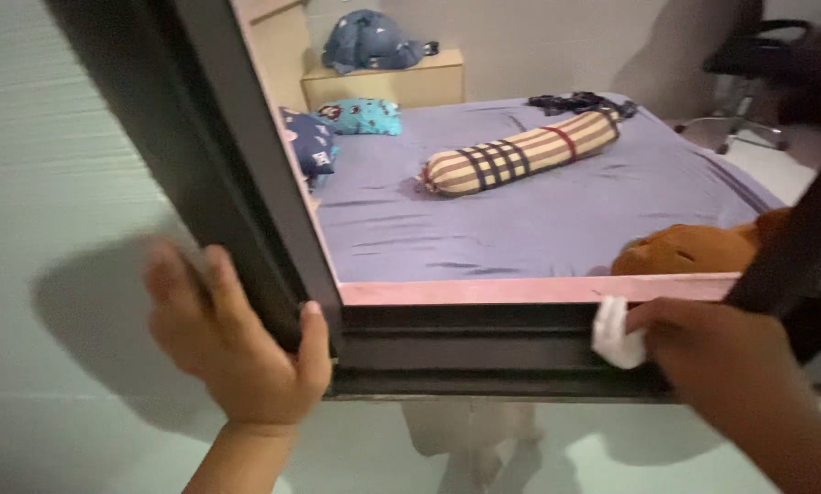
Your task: Cleaning a sliding window track with a paper towel.
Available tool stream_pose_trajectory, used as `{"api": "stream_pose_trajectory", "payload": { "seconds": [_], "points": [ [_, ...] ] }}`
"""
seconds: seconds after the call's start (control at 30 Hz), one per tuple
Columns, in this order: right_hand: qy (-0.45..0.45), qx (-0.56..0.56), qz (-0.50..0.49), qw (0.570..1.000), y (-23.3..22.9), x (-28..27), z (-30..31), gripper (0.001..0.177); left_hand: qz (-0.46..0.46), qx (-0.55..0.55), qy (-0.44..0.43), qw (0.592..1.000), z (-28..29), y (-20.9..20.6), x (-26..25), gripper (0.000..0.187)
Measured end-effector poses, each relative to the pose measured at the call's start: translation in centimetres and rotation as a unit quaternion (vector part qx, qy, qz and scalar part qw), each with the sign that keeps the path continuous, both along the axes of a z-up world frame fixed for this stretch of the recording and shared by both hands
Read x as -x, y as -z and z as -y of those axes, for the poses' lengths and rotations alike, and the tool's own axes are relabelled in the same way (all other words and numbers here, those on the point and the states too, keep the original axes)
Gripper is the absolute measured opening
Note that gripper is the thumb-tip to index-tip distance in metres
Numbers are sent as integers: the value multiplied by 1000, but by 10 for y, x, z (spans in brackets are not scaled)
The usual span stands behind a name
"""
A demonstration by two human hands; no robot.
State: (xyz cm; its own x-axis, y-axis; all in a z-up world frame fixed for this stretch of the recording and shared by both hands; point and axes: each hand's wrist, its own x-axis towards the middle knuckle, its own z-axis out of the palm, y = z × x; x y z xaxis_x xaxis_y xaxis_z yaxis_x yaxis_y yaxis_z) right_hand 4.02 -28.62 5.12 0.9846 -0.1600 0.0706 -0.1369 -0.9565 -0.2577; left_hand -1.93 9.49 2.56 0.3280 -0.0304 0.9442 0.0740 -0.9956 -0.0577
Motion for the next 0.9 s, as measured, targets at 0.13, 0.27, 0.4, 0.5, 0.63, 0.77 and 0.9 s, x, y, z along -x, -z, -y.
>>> {"api": "stream_pose_trajectory", "payload": {
  "seconds": [0.13, 0.27, 0.4, 0.5, 0.63, 0.77, 0.9],
  "points": [
    [6, -38, 47, 998, -11, 5, -9, 23, 12, 28, 12, 999, 3, 2, -3, 87],
    [-118, -22, 20, 993, -6, -4, -55, 21, 15, 45, 17, 999, 5, 4, 0, 86],
    [-304, -35, -48, 951, -27, 4, -153, 28, 22, 36, 22, 999, 4, 0, -2, 89],
    [-395, -158, 123, 896, -3, 7, -195, 27, 29, 44, 25, 998, 5, 1, -3, 88],
    [-376, -201, 100, 899, -7, 1, -170, 25, 20, 38, 42, 998, 8, -2, 1, 88],
    [-203, -61, -27, 977, -16, -1, -63, 26, -3, 32, 21, 999, 9, -3, 0, 90],
    [-62, 286, 8, 956, -5, 8, 31, 20, -5, 46, 26, 999, 12, -5, -1, 87]
  ]
}}
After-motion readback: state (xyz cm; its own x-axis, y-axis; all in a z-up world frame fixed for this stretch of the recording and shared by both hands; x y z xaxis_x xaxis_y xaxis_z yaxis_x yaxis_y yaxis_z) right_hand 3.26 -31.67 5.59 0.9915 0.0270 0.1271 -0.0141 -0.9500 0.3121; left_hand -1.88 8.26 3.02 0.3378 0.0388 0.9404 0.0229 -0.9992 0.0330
